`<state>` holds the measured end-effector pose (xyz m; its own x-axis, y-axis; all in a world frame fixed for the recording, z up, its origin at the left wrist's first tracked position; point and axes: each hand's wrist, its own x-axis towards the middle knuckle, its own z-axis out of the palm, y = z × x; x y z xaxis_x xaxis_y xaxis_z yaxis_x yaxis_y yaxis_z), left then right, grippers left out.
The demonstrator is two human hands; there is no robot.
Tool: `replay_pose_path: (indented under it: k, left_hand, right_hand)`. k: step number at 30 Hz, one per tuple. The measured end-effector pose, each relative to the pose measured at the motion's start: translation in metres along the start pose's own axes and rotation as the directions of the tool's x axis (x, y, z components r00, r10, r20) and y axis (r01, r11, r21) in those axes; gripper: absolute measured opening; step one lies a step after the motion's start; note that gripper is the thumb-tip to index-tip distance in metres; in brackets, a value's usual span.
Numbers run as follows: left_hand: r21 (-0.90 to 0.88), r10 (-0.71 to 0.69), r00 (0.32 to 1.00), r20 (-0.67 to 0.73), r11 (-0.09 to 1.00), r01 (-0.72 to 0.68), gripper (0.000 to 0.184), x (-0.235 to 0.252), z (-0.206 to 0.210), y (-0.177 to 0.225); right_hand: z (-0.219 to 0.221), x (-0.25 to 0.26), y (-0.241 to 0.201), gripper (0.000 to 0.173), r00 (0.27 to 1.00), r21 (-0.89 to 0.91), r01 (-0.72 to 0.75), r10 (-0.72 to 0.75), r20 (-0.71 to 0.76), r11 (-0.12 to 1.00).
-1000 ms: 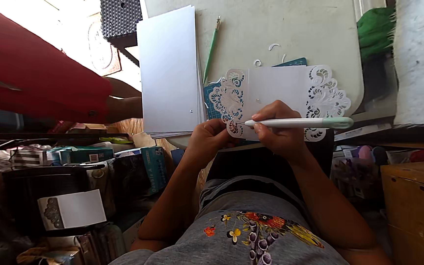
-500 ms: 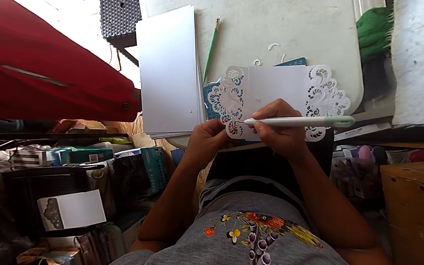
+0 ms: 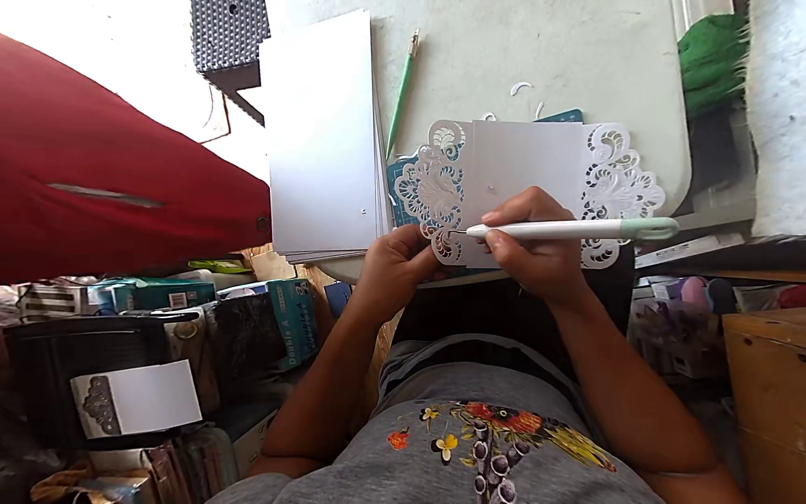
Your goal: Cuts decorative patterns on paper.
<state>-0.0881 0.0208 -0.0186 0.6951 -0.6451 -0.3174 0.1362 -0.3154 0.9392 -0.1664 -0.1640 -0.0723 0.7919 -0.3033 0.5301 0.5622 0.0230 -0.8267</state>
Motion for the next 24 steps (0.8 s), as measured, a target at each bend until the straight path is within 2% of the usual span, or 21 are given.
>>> replay_pose_path:
  k: [13,17,24]
  left_hand:
    - [-0.002,-0.007,1.0,-0.006,1.0,0.007,0.009,0.0006,-0.0001,0.0]
    - [-0.056,-0.011,1.0,-0.029,0.998,0.009,0.008,0.002,0.0019,-0.0006]
    - [-0.03,-0.013,1.0,0.015,0.999,0.013,0.007,-0.0002,-0.0015,0.0005]
  right_hand:
    - [0.0011,0.001,-0.0014,0.01,1.0,-0.043,-0.014,0.015,0.016,0.999]
    - [0.001,0.0014,-0.0004,0.01,1.0,-0.063,-0.001,0.003,0.029,0.998]
    - [0.0007,0.0005,-0.0003,0.011,1.0,-0.047,0.0,0.001,0.022,0.999]
